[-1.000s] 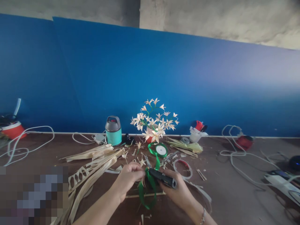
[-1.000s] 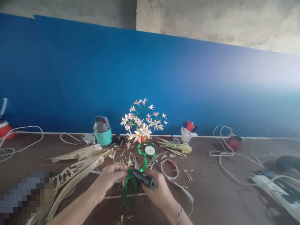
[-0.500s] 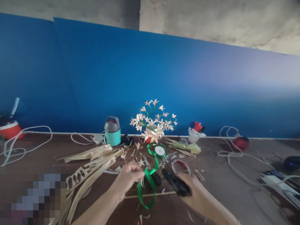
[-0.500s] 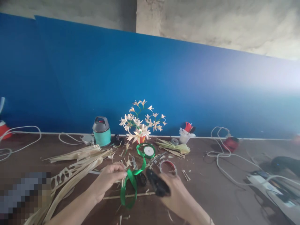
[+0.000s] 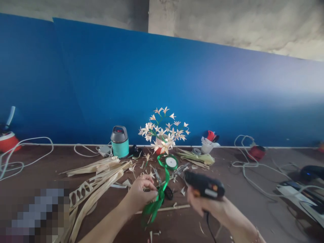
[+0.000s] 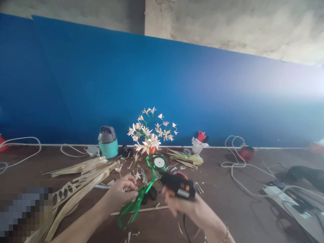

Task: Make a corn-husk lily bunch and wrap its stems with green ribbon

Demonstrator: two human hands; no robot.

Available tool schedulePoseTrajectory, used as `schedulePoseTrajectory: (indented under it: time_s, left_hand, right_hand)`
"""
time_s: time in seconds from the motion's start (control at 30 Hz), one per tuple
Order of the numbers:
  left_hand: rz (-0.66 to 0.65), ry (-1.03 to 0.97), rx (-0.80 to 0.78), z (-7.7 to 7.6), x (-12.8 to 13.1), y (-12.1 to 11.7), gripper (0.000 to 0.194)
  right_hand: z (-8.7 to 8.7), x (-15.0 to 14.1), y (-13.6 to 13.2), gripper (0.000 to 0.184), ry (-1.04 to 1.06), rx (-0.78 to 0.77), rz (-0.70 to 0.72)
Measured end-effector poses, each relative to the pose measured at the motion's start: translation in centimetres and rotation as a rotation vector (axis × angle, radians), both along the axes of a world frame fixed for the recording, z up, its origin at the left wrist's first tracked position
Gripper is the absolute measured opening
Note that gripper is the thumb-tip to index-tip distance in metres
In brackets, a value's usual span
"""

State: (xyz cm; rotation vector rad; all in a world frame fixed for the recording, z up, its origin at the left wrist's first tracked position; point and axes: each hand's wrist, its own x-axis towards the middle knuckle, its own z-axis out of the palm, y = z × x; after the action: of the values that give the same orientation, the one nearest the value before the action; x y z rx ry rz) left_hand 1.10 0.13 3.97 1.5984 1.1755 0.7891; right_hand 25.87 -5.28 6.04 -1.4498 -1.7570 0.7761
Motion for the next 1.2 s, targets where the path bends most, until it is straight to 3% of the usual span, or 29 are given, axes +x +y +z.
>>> schedulePoseTrajectory:
  time_s: [0.07,0.13,0.2,0.3,0.37,0.43,0.5,0.57,0.67,0.77,1.0,1.2]
  left_hand:
    - [-0.004,-0.026,-0.006,0.2,0.0,-0.1,0.007]
    - [0.015,-0.063,-0.006,0.3,-0.1,-0.2,0.008]
    - [0.044,-0.088,-0.019,0.4,-0.1,-0.2,0.009]
    - [0.056,-0.120,-0.064,0.4,-0.2,-0.1,0.010]
    - [0.044,-0.132,-0.084,0.4,-0.2,-0.1,0.010]
    - [0.036,-0.131,-0.086,0.4,-0.2,-0.2,0.009]
    - [0.028,-0.129,-0.075,0.6,-0.2,-0.4,0.008]
    - [0.007,-0.134,-0.064,0.7,-0.1,-0.5,0.008]
    - [-0.008,-0.129,-0.042,1.1,-0.1,-0.6,0.007]
    - [0.015,-0.093,0.002,1.3,-0.1,-0.6,0.007]
    - [0.152,0.092,0.355,0.2,0.3,-1.2,0.010]
    - [0.203,0.348,0.643,0.0,0.5,-1.7,0.014]
  right_hand:
    - [-0.3,1.3,0.8,0.030,-0.137,-0.013,-0.132]
    - [-1.5,3.0,1.6,0.028,-0.511,-0.002,-0.290]
    - [-3.5,4.7,1.8,0.034,-0.776,-0.014,-0.323]
    - [-6.3,5.9,0.9,0.048,-0.944,-0.026,-0.347]
    - [-6.6,5.3,0.2,0.055,-0.974,-0.019,-0.383]
    - [-5.4,3.3,-0.2,0.053,-0.879,0.071,-0.389]
    - [-3.5,0.1,-0.2,0.039,-0.574,0.154,-0.301]
    - [-2.0,-3.5,0.1,0.030,-0.185,0.078,-0.066]
    - [-1.3,-7.6,0.8,0.030,0.165,-0.064,0.015]
    - [-2.1,-9.0,1.5,0.011,0.280,-0.129,-0.061]
    - [-3.2,-8.6,1.8,0.030,0.520,-0.232,-0.118]
    - [-3.4,-9.6,1.7,0.035,0.582,-0.208,-0.138]
